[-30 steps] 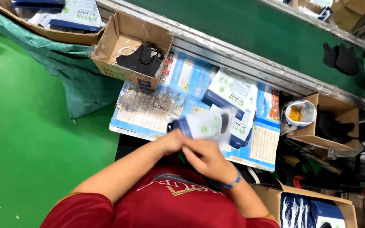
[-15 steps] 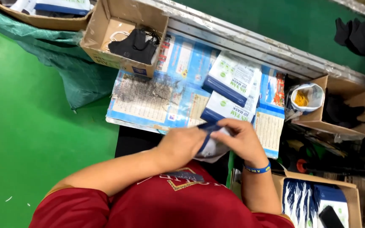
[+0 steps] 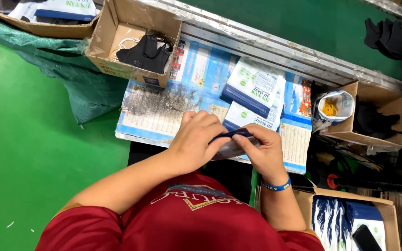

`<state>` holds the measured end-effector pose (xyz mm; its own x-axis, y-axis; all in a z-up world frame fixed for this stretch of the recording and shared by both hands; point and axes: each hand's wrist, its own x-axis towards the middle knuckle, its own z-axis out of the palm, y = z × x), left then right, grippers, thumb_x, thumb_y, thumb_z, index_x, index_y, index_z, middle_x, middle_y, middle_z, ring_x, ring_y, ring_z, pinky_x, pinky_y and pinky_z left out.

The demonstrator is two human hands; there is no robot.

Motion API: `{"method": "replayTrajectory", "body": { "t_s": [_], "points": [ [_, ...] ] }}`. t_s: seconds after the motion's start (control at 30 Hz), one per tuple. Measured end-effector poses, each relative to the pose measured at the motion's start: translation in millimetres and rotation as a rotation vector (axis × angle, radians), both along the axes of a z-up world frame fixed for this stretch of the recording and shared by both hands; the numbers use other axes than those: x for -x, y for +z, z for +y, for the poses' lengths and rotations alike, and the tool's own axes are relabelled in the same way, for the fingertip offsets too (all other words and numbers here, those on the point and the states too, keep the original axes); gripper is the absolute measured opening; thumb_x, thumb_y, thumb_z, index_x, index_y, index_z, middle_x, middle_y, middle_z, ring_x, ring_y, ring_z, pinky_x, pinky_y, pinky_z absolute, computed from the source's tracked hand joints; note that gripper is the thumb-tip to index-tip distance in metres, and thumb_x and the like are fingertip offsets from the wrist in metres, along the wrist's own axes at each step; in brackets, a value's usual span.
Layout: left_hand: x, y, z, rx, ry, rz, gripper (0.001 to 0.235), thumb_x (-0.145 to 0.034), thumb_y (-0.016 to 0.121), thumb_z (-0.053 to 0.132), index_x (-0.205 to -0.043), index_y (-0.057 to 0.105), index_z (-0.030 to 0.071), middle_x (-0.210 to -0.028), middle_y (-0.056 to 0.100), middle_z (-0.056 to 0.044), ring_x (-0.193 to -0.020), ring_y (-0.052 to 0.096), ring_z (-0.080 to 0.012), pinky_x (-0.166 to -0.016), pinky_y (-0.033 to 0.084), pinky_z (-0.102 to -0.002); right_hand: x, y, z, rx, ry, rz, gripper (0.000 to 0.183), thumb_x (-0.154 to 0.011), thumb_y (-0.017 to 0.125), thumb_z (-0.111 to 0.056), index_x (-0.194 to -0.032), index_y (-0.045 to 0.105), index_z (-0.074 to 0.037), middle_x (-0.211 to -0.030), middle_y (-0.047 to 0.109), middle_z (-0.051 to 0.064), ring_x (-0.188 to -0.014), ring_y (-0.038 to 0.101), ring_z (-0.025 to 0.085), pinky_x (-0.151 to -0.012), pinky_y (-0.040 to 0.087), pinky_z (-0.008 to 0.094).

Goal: Packaging black 3D face masks into individual plastic sleeves.

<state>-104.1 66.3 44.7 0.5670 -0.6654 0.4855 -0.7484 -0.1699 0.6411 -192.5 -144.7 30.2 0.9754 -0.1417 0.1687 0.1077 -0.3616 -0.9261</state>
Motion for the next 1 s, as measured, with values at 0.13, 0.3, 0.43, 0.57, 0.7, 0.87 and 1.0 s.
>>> {"method": "replayTrajectory", "body": {
  "t_s": [0.13,0.3,0.43,0.57,0.7,0.87,1.0],
  "points": [
    [3.5,2.7,10.5,0.015,0.065,0.014,0.023,-0.089,0.074,0.025,-0.104,0.07,0.008,-0.097,0.063,-0.005,-0.096,0.055,-0.0272,-0.088,0.034,-0.044,5.4,-6.1,-8.0,-0.138,-0.054,-0.081,0.007,-0.093,0.074,-0.002,-0.094,0.072,0.004,-0.089,0.072,0.006,-0.079,0.065,0.009,-0.072,0.051,0.023],
    [9.1,12.1,21.2,0.027,0.057,0.078,0.02,-0.088,0.074,0.024,-0.1,0.072,0.008,-0.093,0.063,-0.004,-0.093,0.055,-0.0266,-0.087,0.034,-0.044,8.4,-9.7,-14.0,-0.262,-0.097,-0.059,0.007,-0.094,0.074,-0.001,-0.094,0.072,0.005,-0.086,0.07,0.006,-0.075,0.062,0.01,-0.068,0.049,0.024],
    [4.5,5.2,22.7,-0.009,0.026,0.02,0.011,-0.09,0.073,0.022,-0.091,0.07,0.011,-0.09,0.063,-0.002,-0.093,0.057,-0.0248,-0.089,0.035,-0.043,11.0,-12.9,-9.0,-0.23,-0.078,-0.086,0.006,-0.094,0.072,-0.002,-0.093,0.072,0.003,-0.084,0.069,0.005,-0.072,0.061,0.009,-0.065,0.047,0.023],
    [-0.1,16.0,22.8,-0.091,0.048,-0.035,0.012,-0.088,0.074,0.02,-0.09,0.068,0.01,-0.089,0.062,-0.004,-0.093,0.056,-0.0271,-0.088,0.034,-0.046,9.6,-14.1,-3.5,-0.173,-0.08,-0.162,0.005,-0.094,0.072,-0.002,-0.094,0.072,0.003,-0.087,0.069,0.004,-0.074,0.06,0.008,-0.068,0.046,0.022],
    [-0.7,16.7,11.4,0.004,0.016,-0.034,0.009,-0.086,0.072,0.014,-0.094,0.07,0.01,-0.09,0.062,-0.004,-0.094,0.057,-0.0262,-0.091,0.035,-0.046,10.9,-9.0,5.7,-0.089,-0.042,-0.168,0.004,-0.093,0.073,0.0,-0.096,0.073,0.003,-0.085,0.068,0.005,-0.075,0.06,0.009,-0.067,0.047,0.023],
    [3.0,10.4,4.6,0.061,-0.056,-0.119,0.016,-0.088,0.07,0.017,-0.1,0.065,0.009,-0.092,0.064,-0.009,-0.093,0.061,-0.0302,-0.086,0.04,-0.047,10.6,-1.5,3.6,-0.095,-0.007,-0.102,0.01,-0.089,0.069,0.004,-0.098,0.073,0.002,-0.09,0.07,0.006,-0.079,0.064,0.011,-0.07,0.051,0.024],
    [2.3,-13.7,-1.7,-0.276,-0.136,0.196,0.021,-0.101,0.07,0.033,-0.1,0.064,0.013,-0.076,0.067,-0.012,-0.076,0.066,-0.0359,-0.069,0.048,-0.05,33.0,-17.3,-15.5,-0.021,-0.063,-0.103,0.012,-0.09,0.066,0.003,-0.098,0.075,0.002,-0.086,0.071,0.006,-0.075,0.064,0.011,-0.067,0.05,0.024]
  ]
}}
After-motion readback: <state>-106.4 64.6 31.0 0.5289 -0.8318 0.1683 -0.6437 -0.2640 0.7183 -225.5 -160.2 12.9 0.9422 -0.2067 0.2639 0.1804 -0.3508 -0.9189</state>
